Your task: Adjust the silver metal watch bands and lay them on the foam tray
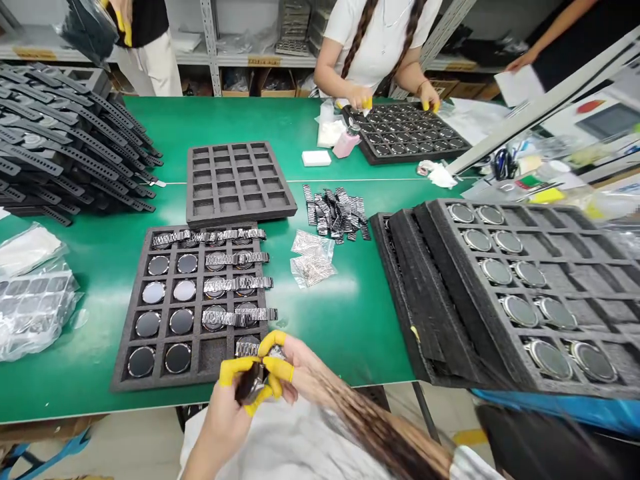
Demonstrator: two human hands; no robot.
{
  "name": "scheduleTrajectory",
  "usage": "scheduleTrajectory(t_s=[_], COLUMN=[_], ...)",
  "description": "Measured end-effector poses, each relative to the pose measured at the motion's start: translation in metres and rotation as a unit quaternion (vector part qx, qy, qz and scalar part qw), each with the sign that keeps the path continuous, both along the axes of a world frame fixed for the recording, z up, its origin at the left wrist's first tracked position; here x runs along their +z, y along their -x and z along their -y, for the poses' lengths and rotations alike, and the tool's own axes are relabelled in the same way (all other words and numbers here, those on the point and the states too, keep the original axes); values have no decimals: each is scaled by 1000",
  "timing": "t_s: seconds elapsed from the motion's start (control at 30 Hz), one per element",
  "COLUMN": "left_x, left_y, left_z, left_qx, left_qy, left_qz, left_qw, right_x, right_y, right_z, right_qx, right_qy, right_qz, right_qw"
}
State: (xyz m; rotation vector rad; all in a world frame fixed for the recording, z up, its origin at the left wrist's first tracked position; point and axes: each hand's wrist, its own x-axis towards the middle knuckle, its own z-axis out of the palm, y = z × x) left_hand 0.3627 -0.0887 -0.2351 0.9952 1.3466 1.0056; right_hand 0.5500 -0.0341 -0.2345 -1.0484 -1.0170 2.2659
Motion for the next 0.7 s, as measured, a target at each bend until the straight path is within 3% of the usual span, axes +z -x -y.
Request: scheduleTrajectory(t_s=[0.1,0.17,0.23,0.3,0.37,0.43,0.53,0.63,0.7], left_x=[-4,-4,-3,-1,1,0,-4,-6,-5], left_y=[-12,-13,-12,-10,-8,-7,-4,-1,0], left_z=[5,5,5,5,5,7,9,8,5], left_qx=[51,85,105,125,149,172,171,148,139], left_qy=[101,139,154,167,181,186,188,198,192], left_qz=[83,118,133,133,125,124,131,138,153], left_qw=[990,979,973,969,964,959,958,959,959], right_x=[-1,-4,-8,-13,-18,-22,-28,-35,-41], right_y=[-15,-33,-53,-69,-77,-79,-79,-85,-92], right_z=[-27,-58,-94,-125,-144,-151,-150,-149,-151], right_qx=[-5,-90,-140,-82,-3,44,64,48,1], right_qy=[-89,-226,-347,-390,-398,-403,-421,-434,-436], right_qz=[47,191,410,562,633,655,658,641,612], right_qw=[995,951,832,724,664,638,621,631,660])
